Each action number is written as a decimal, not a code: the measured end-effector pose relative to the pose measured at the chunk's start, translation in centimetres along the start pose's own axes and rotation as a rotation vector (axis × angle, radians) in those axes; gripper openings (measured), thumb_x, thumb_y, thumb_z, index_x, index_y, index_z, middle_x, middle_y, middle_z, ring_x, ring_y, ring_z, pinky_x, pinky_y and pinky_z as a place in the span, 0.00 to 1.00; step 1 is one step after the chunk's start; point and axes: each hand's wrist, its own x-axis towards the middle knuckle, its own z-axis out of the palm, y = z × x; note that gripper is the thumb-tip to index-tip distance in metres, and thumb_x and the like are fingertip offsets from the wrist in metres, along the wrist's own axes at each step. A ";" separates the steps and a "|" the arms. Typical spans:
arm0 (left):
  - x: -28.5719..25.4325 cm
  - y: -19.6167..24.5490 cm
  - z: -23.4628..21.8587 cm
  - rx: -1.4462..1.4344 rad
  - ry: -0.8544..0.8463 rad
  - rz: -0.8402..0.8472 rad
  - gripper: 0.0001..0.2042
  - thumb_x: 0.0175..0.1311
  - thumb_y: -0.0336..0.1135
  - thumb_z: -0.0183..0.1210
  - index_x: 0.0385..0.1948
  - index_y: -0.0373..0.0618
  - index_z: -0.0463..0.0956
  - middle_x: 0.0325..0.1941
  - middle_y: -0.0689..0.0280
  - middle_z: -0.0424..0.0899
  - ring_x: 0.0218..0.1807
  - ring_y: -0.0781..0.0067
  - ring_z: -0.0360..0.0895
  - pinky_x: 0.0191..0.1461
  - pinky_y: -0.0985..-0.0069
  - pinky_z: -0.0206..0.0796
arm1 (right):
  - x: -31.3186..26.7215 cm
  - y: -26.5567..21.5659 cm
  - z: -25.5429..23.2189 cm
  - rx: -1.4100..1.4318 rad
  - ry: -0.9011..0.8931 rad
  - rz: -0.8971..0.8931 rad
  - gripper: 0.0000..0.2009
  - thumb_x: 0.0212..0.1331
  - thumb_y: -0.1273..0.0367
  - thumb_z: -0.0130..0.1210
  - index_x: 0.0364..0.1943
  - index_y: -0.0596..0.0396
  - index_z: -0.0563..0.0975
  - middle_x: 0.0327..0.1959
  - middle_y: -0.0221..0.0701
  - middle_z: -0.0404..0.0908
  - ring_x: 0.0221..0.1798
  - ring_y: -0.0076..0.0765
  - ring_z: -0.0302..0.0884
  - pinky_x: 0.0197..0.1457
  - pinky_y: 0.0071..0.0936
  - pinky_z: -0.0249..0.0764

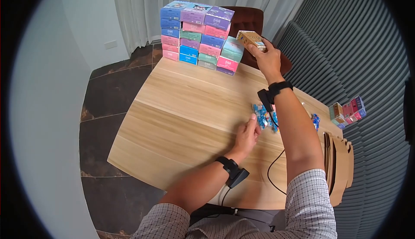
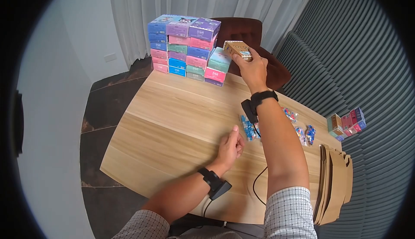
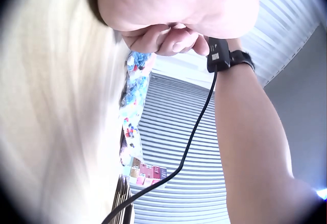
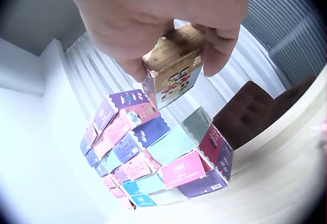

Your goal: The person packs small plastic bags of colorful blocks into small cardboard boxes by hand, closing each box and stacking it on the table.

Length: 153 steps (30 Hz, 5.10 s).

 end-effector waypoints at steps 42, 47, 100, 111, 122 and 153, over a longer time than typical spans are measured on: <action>0.3 -0.3 -0.4 -0.029 0.014 0.073 0.27 0.83 0.57 0.46 0.22 0.49 0.68 0.17 0.72 0.62 0.17 0.80 0.57 0.21 0.79 0.49 | -4.1 2.1 -3.5 -0.002 0.148 -0.194 0.27 0.66 0.69 0.63 0.67 0.61 0.71 0.59 0.56 0.76 0.60 0.67 0.78 0.65 0.51 0.76; 0.2 0.1 -0.3 -0.017 0.011 0.065 0.28 0.83 0.57 0.46 0.20 0.49 0.66 0.17 0.73 0.60 0.16 0.80 0.57 0.20 0.79 0.48 | -4.2 6.9 -9.5 -0.046 0.265 -0.045 0.24 0.67 0.69 0.63 0.65 0.62 0.72 0.59 0.56 0.76 0.59 0.67 0.79 0.63 0.52 0.77; -1.4 0.8 0.8 0.151 0.086 0.081 0.22 0.84 0.44 0.49 0.23 0.48 0.63 0.19 0.71 0.60 0.16 0.81 0.52 0.21 0.78 0.45 | -6.3 37.2 -33.7 -0.729 0.555 0.449 0.16 0.68 0.69 0.51 0.55 0.61 0.79 0.58 0.55 0.80 0.64 0.65 0.78 0.67 0.55 0.76; -1.6 0.6 0.5 0.199 -0.057 0.135 0.20 0.85 0.44 0.47 0.25 0.48 0.63 0.20 0.71 0.61 0.16 0.82 0.51 0.21 0.80 0.47 | -5.3 43.7 -39.2 -0.818 0.468 0.707 0.45 0.51 0.45 0.74 0.69 0.57 0.71 0.65 0.56 0.79 0.69 0.63 0.76 0.73 0.47 0.71; -1.7 0.8 0.9 0.236 -0.031 0.127 0.21 0.85 0.45 0.47 0.25 0.48 0.63 0.20 0.70 0.61 0.16 0.82 0.51 0.21 0.80 0.47 | -5.2 45.0 -39.7 -0.673 0.407 0.725 0.50 0.50 0.44 0.75 0.70 0.65 0.68 0.69 0.57 0.74 0.72 0.66 0.71 0.76 0.49 0.68; -0.8 -0.6 -0.9 0.328 -0.271 0.235 0.26 0.84 0.50 0.47 0.73 0.40 0.65 0.69 0.55 0.76 0.71 0.66 0.73 0.77 0.65 0.63 | -27.3 6.4 -19.4 0.508 -0.417 0.326 0.41 0.58 0.67 0.76 0.75 0.60 0.65 0.66 0.43 0.76 0.62 0.40 0.82 0.67 0.36 0.79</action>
